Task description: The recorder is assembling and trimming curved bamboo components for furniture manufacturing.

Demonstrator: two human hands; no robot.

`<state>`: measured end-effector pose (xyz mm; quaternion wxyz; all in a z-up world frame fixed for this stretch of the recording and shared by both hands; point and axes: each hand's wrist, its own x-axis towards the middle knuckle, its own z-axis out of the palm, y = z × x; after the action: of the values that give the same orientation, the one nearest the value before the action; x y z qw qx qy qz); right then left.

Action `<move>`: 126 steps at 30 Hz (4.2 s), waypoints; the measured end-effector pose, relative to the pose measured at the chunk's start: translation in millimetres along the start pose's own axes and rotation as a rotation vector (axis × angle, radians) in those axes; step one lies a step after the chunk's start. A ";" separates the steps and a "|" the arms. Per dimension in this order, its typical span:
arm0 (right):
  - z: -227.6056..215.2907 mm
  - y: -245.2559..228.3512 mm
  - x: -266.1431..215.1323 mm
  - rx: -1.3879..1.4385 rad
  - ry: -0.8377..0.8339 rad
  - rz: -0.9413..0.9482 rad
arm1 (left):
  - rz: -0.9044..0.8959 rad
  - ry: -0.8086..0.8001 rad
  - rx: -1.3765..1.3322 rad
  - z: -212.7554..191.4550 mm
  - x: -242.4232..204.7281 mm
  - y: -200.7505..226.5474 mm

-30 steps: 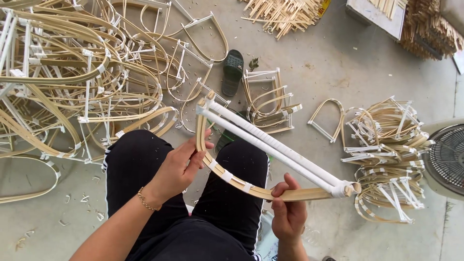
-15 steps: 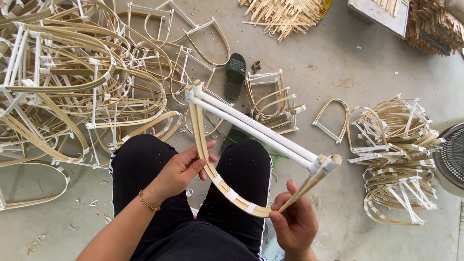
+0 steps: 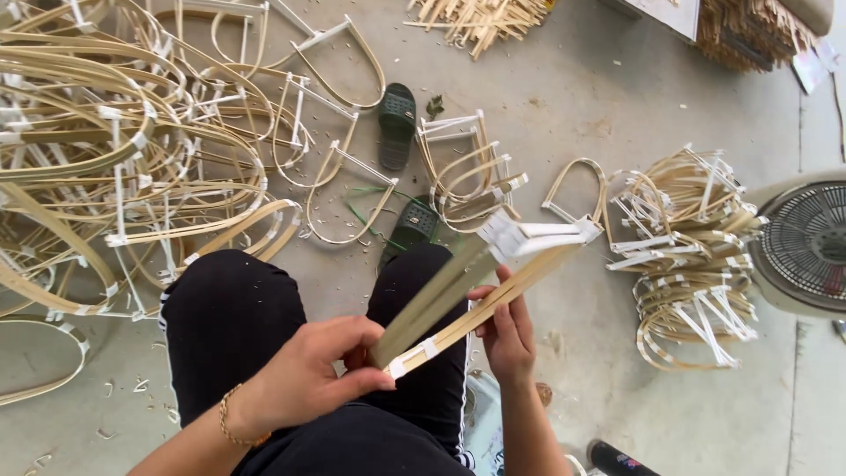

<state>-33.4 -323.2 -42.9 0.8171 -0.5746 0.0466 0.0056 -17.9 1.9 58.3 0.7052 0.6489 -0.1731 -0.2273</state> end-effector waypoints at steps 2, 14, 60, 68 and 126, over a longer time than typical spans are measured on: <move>-4.5 8.3 -4.1 0.092 0.056 0.026 | 0.060 0.001 0.153 7.8 0.1 11.1; 12.7 8.6 -4.7 0.082 -0.102 -0.017 | 0.102 -0.022 0.258 27.3 -11.4 13.2; 32.7 -40.3 -29.7 -0.256 -0.526 0.255 | 0.090 -0.173 0.690 18.1 4.8 46.3; 53.5 -69.5 -32.7 -0.170 -1.063 0.525 | -0.339 -0.381 0.614 43.6 -3.7 40.9; -207.7 333.9 -118.6 -1.301 0.266 0.973 | -0.719 0.245 -0.384 10.8 42.5 -75.3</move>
<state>-186.9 -399.7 -416.1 0.2144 -0.8446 0.3744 0.3169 4.6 -34.4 -17.6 0.7045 0.5471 0.1947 -0.4079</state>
